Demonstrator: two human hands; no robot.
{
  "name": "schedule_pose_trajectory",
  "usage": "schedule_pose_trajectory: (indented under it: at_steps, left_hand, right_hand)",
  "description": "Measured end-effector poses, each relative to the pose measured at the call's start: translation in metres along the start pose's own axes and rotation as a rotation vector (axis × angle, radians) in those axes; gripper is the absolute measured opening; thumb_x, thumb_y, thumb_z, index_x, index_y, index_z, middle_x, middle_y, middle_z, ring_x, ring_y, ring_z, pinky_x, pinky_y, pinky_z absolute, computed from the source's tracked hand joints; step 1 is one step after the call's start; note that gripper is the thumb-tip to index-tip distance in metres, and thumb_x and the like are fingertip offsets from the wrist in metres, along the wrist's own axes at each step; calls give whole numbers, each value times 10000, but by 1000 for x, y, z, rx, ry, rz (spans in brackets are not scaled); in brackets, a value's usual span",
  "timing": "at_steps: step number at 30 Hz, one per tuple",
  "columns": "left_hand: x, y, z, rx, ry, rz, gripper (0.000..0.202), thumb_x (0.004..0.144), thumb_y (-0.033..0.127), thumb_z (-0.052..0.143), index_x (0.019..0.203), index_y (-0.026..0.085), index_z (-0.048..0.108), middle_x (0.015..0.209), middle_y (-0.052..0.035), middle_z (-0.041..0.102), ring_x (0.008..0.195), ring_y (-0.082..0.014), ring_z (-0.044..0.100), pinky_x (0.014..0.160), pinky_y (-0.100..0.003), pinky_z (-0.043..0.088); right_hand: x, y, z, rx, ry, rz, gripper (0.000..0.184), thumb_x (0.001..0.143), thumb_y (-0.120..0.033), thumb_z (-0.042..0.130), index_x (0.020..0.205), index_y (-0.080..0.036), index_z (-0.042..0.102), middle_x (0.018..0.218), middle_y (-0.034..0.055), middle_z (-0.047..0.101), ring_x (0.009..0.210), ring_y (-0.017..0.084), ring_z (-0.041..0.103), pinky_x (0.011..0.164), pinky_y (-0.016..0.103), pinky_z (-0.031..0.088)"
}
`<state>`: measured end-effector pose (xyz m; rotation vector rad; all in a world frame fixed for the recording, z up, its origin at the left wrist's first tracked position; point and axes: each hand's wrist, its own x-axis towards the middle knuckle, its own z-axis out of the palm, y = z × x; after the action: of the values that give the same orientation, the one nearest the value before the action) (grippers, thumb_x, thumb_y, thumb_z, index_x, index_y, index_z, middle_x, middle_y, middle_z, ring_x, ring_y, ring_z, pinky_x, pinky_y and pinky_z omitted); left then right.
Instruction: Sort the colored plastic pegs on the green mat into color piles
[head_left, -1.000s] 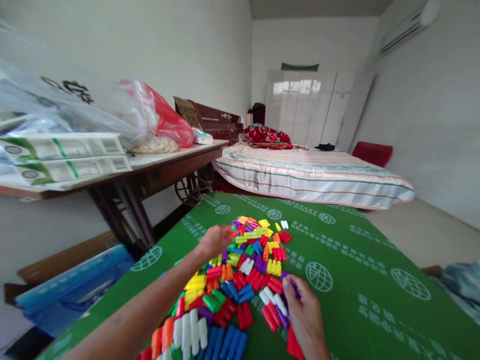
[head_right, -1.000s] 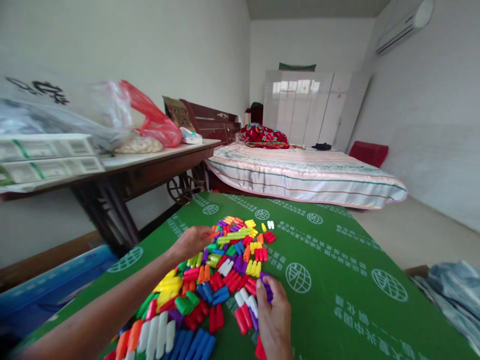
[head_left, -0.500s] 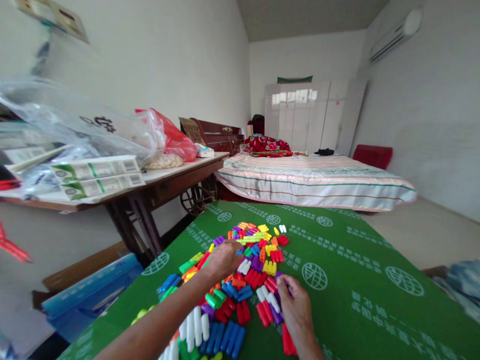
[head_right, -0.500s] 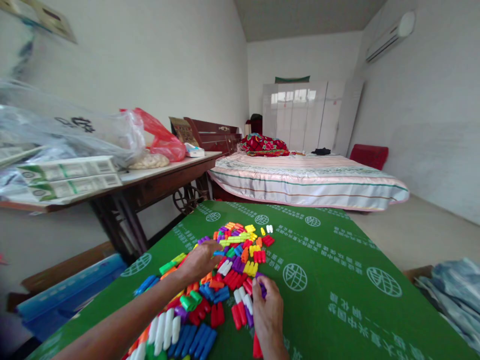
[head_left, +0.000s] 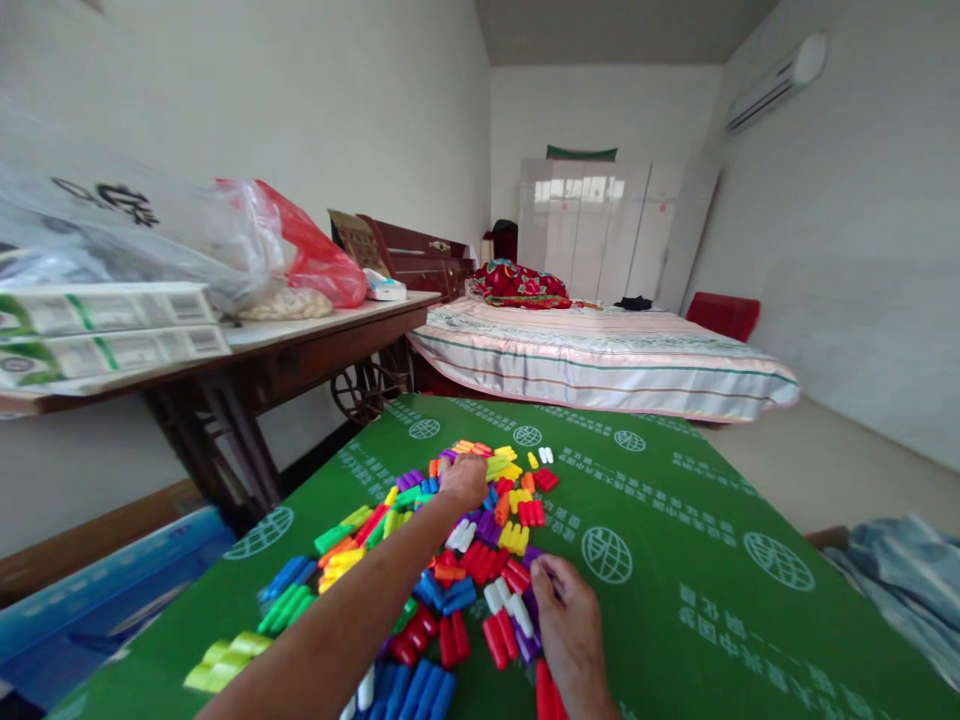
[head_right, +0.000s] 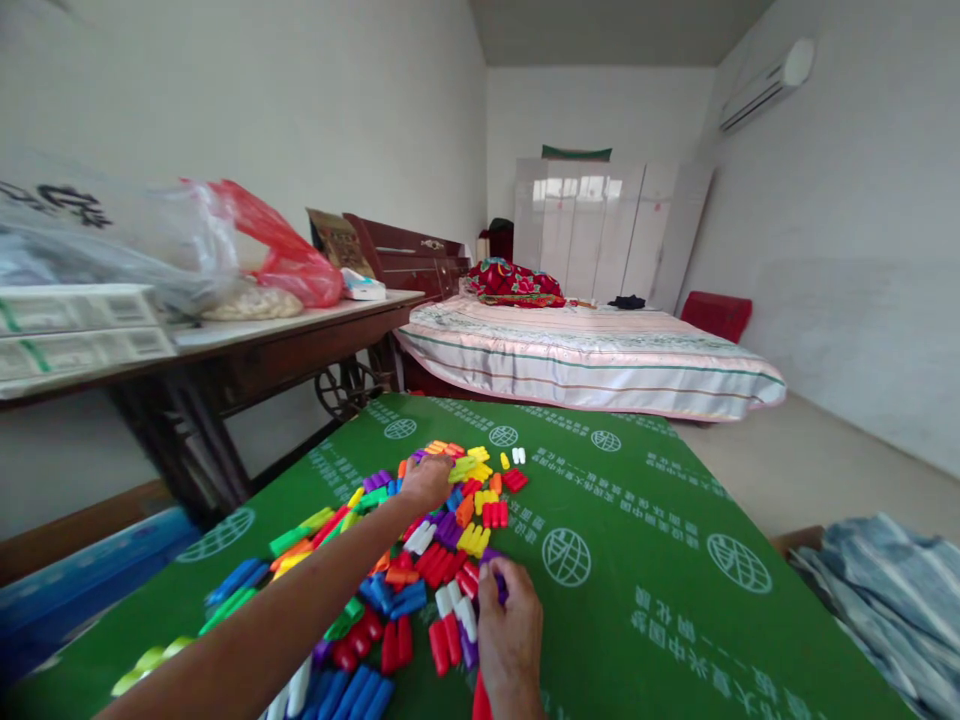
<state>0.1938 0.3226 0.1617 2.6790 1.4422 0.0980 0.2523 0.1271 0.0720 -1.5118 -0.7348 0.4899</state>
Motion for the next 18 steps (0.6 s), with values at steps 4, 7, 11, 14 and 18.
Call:
schedule_pose_trajectory:
  at_steps: [4,7,11,14,18]
  left_hand:
    - [-33,6,-22,-167,19,71,225,841,227,520,1031,132,595,1073,-137,646,1085,-266,586,981,-424,395]
    - [-75,8,-33,-330,-44,122,245,884,321,428,880,154,607,890,-81,676,875,-214,650,785,-324,497]
    - [-142,4,-22,-1139,-351,45,388,890,451,381,868,131,600,821,-99,683,684,-176,647,592,-295,538]
    - [-183,0,-1,-1625,-486,-116,338,825,430,524,859,101,595,785,-129,686,593,-164,630,474,-265,524]
    - [-213,1,23,-1801,-530,-242,323,823,411,540,881,96,587,695,-123,681,509,-156,613,385,-228,487]
  right_hand:
    - [0,-3,-1,-23,-1,3,406,789,-527,531,885,-180,716,903,97,732,863,246,680,734,301,530]
    - [0,-7,-3,-48,10,-5,419,786,-533,523,887,-176,716,924,105,732,881,251,678,747,308,528]
    - [-6,-19,-10,-18,-17,-37,426,791,-532,540,910,-160,710,925,112,729,858,250,672,754,322,523]
    - [-13,-34,-13,127,-116,-56,432,791,-546,568,925,-155,697,875,91,723,806,229,663,714,310,525]
    - [-22,-49,-11,299,-257,-18,436,755,-545,633,906,-143,707,785,71,703,798,229,651,734,327,517]
